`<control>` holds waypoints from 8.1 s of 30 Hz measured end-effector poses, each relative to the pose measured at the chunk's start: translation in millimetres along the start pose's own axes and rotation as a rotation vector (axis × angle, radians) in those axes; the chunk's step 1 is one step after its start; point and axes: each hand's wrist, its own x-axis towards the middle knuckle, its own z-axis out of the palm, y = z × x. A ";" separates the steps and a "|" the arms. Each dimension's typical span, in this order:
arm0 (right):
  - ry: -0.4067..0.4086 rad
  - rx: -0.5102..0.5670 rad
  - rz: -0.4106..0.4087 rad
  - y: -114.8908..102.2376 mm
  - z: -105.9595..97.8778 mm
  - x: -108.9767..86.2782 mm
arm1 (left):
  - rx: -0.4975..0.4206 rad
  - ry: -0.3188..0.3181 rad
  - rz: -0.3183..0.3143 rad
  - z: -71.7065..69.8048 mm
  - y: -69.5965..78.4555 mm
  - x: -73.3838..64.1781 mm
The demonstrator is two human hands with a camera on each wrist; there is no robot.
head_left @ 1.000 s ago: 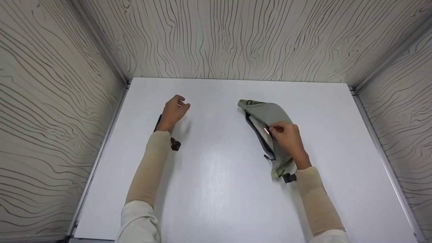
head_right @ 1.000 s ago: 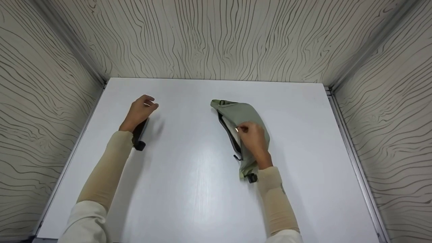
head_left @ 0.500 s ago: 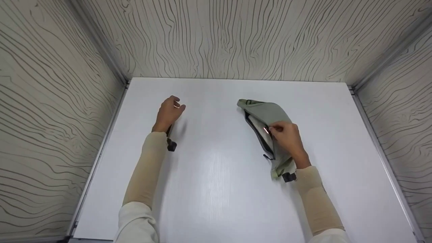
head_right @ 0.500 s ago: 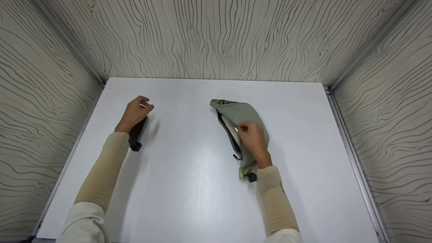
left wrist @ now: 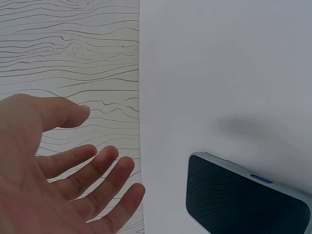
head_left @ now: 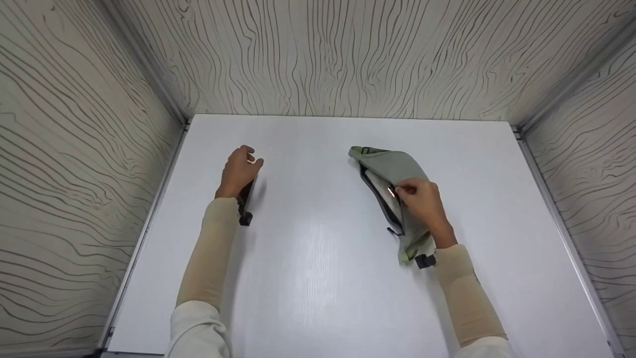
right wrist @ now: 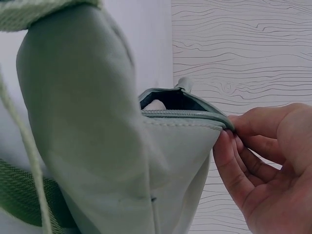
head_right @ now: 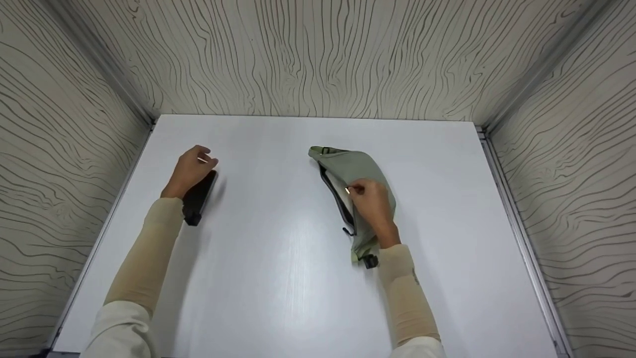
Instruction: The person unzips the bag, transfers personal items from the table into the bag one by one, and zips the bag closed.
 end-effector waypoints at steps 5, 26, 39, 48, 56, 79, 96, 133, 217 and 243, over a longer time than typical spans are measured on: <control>0.002 -0.001 0.000 0.5 -0.1 0.3 | 0.026 -0.006 -0.026 -2.5 -5.9 1.0; 0.002 0.005 0.010 1.9 0.3 -0.9 | 0.078 0.001 -0.090 -7.2 -32.4 -0.7; 0.007 0.000 -0.004 3.8 1.3 -1.2 | 0.165 -0.023 -0.167 -10.2 -52.6 -9.1; 0.015 0.000 -0.014 3.6 1.2 -1.8 | 0.175 -0.081 -0.246 -5.9 -61.2 -15.1; 0.005 0.003 -0.006 3.4 1.4 -1.5 | 0.196 -0.109 -0.289 3.4 -68.6 -16.1; 0.003 0.010 -0.004 4.4 1.1 -2.2 | 0.246 -0.088 -0.275 16.8 -71.2 -11.4; 0.009 0.002 -0.005 6.5 2.7 -1.2 | 0.232 -0.001 -0.252 20.9 -71.1 -13.0; -0.004 0.017 0.015 5.9 3.1 -1.0 | 0.076 -0.017 -0.213 28.4 -61.8 -9.0; -0.002 0.036 0.012 4.1 2.8 -0.5 | -0.105 -0.026 -0.202 34.0 -23.9 -10.1; 0.009 0.041 -0.009 2.3 1.3 -0.5 | -0.198 -0.033 -0.203 51.8 -0.1 -13.3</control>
